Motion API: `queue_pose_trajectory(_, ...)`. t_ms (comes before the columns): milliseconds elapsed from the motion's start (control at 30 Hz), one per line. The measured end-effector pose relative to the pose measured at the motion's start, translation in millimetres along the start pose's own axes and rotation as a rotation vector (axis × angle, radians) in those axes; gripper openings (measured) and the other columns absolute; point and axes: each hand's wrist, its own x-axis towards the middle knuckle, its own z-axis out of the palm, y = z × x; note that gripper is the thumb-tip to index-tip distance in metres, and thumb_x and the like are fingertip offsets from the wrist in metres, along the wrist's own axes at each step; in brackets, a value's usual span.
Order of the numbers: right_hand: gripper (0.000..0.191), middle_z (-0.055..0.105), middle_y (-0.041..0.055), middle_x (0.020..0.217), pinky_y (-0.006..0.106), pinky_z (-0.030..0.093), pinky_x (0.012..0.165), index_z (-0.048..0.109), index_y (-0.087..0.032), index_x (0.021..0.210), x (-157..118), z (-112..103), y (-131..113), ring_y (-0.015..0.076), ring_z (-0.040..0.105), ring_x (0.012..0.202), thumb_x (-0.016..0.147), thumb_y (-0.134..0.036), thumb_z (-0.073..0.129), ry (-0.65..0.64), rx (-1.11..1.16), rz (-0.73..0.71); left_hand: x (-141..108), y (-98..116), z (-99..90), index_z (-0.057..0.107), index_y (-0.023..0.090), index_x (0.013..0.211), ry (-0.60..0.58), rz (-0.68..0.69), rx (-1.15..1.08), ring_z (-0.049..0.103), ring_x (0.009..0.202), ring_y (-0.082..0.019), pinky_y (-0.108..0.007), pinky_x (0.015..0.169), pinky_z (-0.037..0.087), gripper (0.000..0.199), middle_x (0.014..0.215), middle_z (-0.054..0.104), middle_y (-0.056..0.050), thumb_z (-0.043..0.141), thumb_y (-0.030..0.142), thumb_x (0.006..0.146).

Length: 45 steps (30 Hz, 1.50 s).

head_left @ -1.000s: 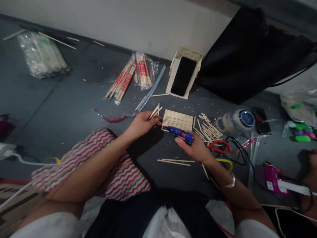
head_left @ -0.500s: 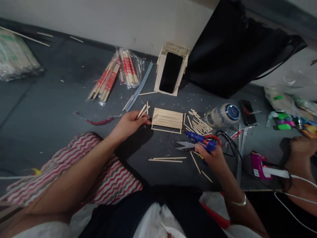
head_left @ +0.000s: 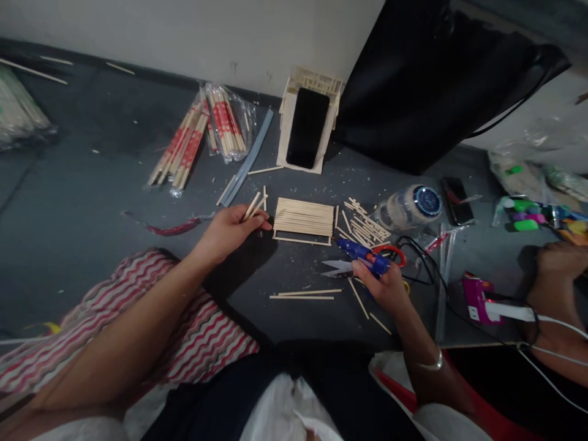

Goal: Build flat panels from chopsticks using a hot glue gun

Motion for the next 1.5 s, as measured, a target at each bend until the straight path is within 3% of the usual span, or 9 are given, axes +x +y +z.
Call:
queue_pose_trajectory(267,0.037,0.059,0.0011,0.057,0.030,0.046,0.055,0.057,-0.025,0.063,1.2,1.2,-2.7,0.0189,0.059,0.055,0.083,-0.055,0.064,0.008,-0.028,-0.041,2.0,-4.3,-0.7,0.074,0.021,0.080,-0.003,0.045,0.018,0.051,0.056,-0.014,-0.024,0.047,0.031,0.022,0.073,0.075,-0.004,0.063,0.039,0.075)
queue_pose_trajectory(533,0.035,0.064,0.0024,0.060,0.031,0.047,0.057,0.059,-0.024,0.065,1.9,5.0,-0.5,0.0191,0.060,0.057,0.084,-0.053,0.063,0.047,-0.048,-0.086,0.7,-2.5,-1.3,0.075,0.021,0.075,0.001,0.083,0.015,0.054,0.066,-0.016,-0.026,0.054,0.034,0.020,0.081,0.076,-0.004,0.063,0.037,0.075)
queue_pose_trajectory(800,0.035,0.065,0.0027,0.062,0.031,0.047,0.058,0.060,-0.023,0.065,1.7,4.9,0.5,0.0190,0.062,0.057,0.085,-0.052,0.062,0.039,-0.057,-0.098,0.0,-0.1,-1.6,0.076,0.020,0.078,-0.002,0.038,0.026,0.049,0.059,-0.015,-0.026,0.049,0.028,0.022,0.071,0.071,-0.003,0.062,0.037,0.076)
queue_pose_trajectory(1133,0.036,0.063,0.0025,0.060,0.031,0.048,0.058,0.060,-0.024,0.063,1.8,5.1,1.8,0.0190,0.060,0.058,0.086,-0.052,0.063,0.028,-0.062,-0.095,2.5,-5.9,-0.5,0.076,0.021,0.077,0.008,0.076,0.028,0.057,0.064,-0.017,-0.024,0.051,0.037,0.023,0.081,0.076,-0.006,0.064,0.040,0.075)
queue_pose_trajectory(1300,0.036,0.063,0.0024,0.061,0.031,0.047,0.059,0.060,-0.023,0.063,1.2,4.8,2.4,0.0184,0.059,0.058,0.086,-0.050,0.063,0.029,-0.062,-0.101,0.9,-4.9,-1.2,0.077,0.021,0.079,-0.003,0.057,0.028,0.057,0.062,-0.018,-0.024,0.046,0.035,0.023,0.070,0.072,-0.005,0.066,0.041,0.076)
queue_pose_trajectory(1500,0.036,0.058,0.0000,0.056,0.029,0.044,0.053,0.056,-0.023,0.061,1.5,1.6,-4.0,0.0159,0.053,0.052,0.084,-0.050,0.063,0.007,-0.022,-0.050,0.9,-4.5,-1.3,0.076,0.022,0.078,0.005,0.063,0.021,0.053,0.056,-0.015,-0.025,0.047,0.033,0.023,0.071,0.072,-0.004,0.064,0.041,0.074)
